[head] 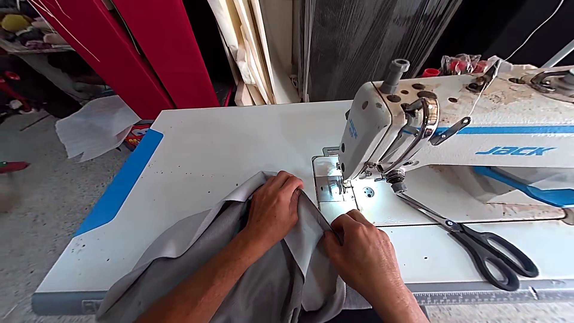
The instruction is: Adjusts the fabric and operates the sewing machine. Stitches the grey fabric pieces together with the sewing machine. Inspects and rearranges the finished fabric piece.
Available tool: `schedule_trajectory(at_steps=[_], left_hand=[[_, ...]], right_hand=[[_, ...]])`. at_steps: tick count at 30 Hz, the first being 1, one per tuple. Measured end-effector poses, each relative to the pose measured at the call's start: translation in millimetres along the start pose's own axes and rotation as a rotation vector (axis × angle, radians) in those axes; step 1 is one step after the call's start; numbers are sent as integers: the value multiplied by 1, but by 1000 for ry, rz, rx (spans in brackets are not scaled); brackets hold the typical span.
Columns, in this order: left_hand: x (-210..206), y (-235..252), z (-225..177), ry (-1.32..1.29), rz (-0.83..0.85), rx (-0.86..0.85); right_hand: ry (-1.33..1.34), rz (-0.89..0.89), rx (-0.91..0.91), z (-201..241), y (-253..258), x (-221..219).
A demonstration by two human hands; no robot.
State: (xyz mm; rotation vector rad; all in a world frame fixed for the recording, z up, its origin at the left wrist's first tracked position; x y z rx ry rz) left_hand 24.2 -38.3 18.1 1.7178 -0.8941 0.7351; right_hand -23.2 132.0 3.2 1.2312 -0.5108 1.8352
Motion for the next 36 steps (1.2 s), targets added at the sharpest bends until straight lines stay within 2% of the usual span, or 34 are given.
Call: schedule_trajectory(at_steps=[3,7,11,15,19,21,24,29,36], left_hand=[[13,12,-11,15,-58,0],[18,42,-28,67,-33,-57],[-12,75,-36,114,66,-89],[-54,68,-38,137,251,42],[-54,58,-35,75,106,114],[-52,54,-34,27,78,65],[-52,45,-35,-23,169,-39],[-58,22,-34,47,368,-3],[-65,42,-35,-56,327,-83]], right_hand=[[85,-24,-21,1,-8,3],[396,129,-202,-17,-7,0],[584,208,-340,-38,2,-5],[534,282,-428,-45,6,-5],[504,252,-463,-51,4,-3],[525,217,-477,-53,2,-2],[581,178,-499,-55,-1,-3],[630,159,-509,-57,-1,-3],[640,134,-503,-58,10,1]])
Point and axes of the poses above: each hand's wrist, its own y-axis towards the middle knuckle, its own x-axis out of the back of the hand, z = x × y, the point moved 7 cm from there along y, towards the middle knuckle, and after that the axes turned 2 degrees about -x, right-handed, at the moved point
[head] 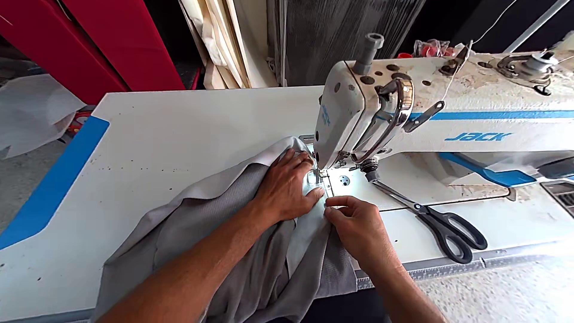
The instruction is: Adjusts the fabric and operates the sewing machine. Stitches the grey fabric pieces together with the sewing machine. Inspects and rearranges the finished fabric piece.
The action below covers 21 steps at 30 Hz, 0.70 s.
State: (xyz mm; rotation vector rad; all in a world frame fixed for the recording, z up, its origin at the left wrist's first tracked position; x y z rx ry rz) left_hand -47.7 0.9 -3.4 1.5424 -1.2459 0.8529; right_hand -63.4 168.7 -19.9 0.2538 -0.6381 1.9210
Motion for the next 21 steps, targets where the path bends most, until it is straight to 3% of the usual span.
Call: schedule_trajectory(at_steps=[14,21], left_hand=[[-6,10,9,-56,11,-69],[-9,12,10,-79,9,-72]], right_hand=[[38,3,-39,-1,2,2],[64,-63,43,-1,-2,4]])
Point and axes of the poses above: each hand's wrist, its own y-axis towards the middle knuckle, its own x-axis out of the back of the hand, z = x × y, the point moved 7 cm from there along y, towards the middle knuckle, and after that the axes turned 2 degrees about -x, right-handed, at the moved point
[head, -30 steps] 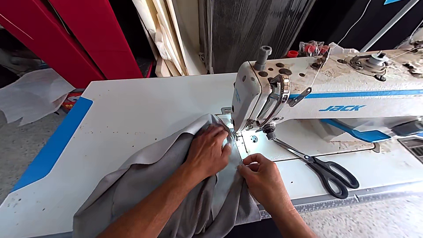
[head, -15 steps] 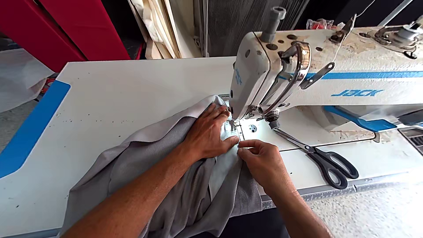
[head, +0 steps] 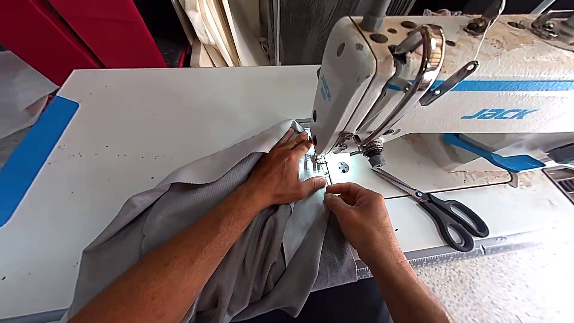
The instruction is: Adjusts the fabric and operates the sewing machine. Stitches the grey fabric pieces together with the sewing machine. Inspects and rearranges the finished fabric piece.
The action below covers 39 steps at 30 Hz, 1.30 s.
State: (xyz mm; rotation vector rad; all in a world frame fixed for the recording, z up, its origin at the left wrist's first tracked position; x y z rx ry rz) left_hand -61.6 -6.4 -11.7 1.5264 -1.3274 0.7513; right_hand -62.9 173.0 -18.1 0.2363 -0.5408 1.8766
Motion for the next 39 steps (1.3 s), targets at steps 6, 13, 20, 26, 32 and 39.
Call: schedule_trajectory(at_steps=[6,13,20,26,32,39], left_hand=[[-1,1,0,14,14,42],[0,5,0,-20,23,16],[0,0,0,19,21,20],[1,-2,0,34,5,30],[0,-3,-1,37,18,27],[0,-3,-1,11,20,28]], right_hand=[[-6,-42,24,-1,0,1],[-37,-65,45,1,-1,1],[-13,-23,70,0,-3,1],[-3,-4,80,0,-3,0],[6,5,92,-1,-4,0],[-22,-35,118,-1,-7,1]])
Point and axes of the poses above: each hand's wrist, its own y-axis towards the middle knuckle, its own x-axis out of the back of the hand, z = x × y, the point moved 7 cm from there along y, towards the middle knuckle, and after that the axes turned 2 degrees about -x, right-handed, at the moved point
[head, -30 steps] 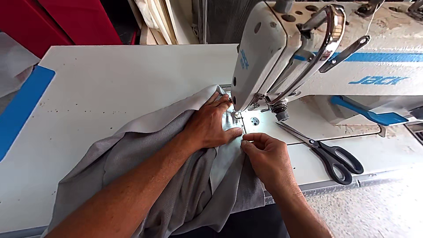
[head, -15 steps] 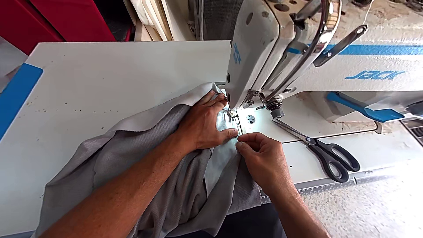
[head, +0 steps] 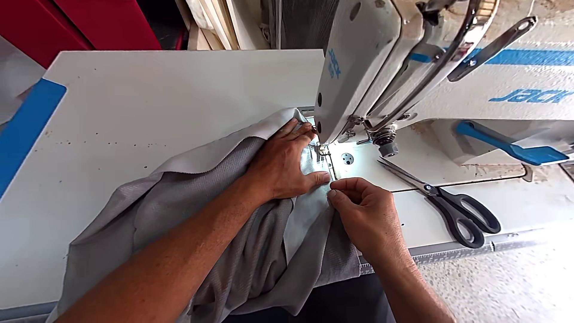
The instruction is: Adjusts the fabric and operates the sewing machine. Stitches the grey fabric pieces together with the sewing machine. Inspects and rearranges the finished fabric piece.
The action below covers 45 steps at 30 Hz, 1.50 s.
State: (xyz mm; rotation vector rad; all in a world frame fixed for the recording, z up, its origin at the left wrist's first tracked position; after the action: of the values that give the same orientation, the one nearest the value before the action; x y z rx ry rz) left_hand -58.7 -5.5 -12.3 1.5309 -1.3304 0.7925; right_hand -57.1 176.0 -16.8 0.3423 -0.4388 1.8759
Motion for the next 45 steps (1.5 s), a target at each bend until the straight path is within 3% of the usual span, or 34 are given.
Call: schedule_trajectory(at_steps=[13,22,32,35,37,39,43,45], left_hand=[[4,0,-4,15,35,14],[5,-2,-2,-9,-53,28],[10,-3,15,-163,103,-27],[22,-5,12,-126,-57,-55],[39,-12,-2,-77,-213,-78],[57,-27,-33,-60,-254,-85],[24,-81,-85,-86,-34,73],[8,-94,-93,-45,-46,160]], right_hand=[[-7,-30,53,1,-3,0],[8,-5,26,1,-2,0],[42,77,-222,-6,1,3],[27,77,-209,-6,-3,3],[3,69,-202,-7,-7,4],[-9,90,-203,-6,-3,4],[24,168,-207,-8,0,4],[62,190,-202,-10,-5,4]])
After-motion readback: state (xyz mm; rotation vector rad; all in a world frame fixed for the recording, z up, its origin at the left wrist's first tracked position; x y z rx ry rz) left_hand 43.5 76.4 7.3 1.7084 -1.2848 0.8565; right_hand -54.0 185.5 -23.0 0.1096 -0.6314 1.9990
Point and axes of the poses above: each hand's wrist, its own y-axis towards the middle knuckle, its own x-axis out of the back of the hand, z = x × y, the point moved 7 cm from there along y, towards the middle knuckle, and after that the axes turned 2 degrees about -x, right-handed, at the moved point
